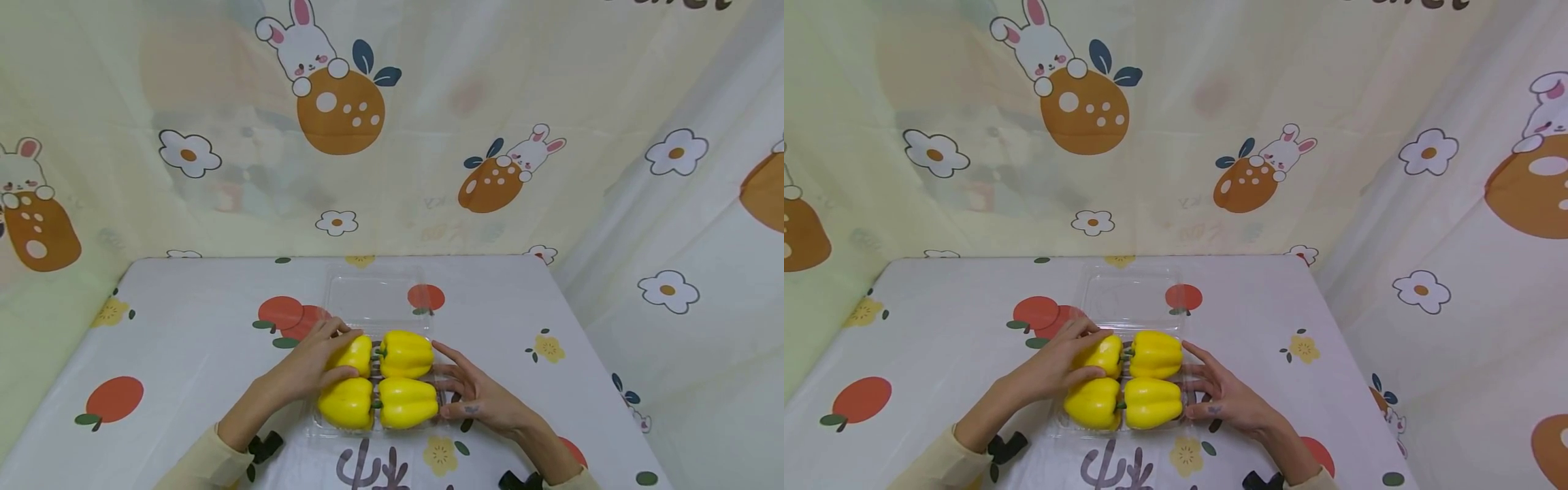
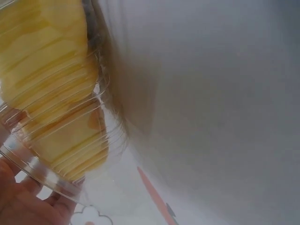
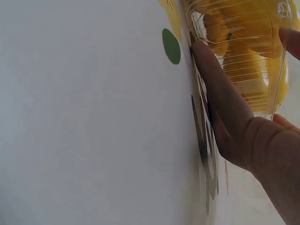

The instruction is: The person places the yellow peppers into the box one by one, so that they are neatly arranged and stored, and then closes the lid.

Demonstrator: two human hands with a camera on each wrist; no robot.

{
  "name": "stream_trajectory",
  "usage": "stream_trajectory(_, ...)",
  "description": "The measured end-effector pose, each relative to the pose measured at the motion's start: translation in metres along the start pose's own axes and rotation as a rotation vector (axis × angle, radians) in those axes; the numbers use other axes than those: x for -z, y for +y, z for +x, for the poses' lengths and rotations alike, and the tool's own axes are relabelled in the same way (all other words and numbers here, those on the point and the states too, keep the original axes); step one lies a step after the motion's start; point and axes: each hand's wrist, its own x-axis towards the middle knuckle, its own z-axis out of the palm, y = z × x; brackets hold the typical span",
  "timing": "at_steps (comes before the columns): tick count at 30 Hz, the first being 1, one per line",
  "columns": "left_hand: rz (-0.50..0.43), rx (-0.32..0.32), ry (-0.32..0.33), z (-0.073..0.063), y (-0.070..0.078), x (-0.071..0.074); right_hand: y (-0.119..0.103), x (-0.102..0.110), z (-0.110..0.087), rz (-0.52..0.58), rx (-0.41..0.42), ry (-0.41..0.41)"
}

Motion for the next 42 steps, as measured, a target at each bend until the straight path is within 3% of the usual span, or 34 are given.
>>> stream_trajectory(16, -0.025, -0.004, -0.013, 0.0015, -0.0031, -0.0004, -0.0009, 0.0003, -0.0002, 0.004, -0.003, -0.005)
stream_trajectory(24, 0.023, -0.043, -0.006, 0.0013, -0.0027, -0.0007, 0.0014, 0.0011, -0.0009, 0.007, 0.006, -0.013)
stream_trajectory(42, 0.074, -0.05, -0.019, 0.0016, -0.0012, 0.001, 0.0008, 0.0022, -0.0001, 0.006, -0.011, -0.004)
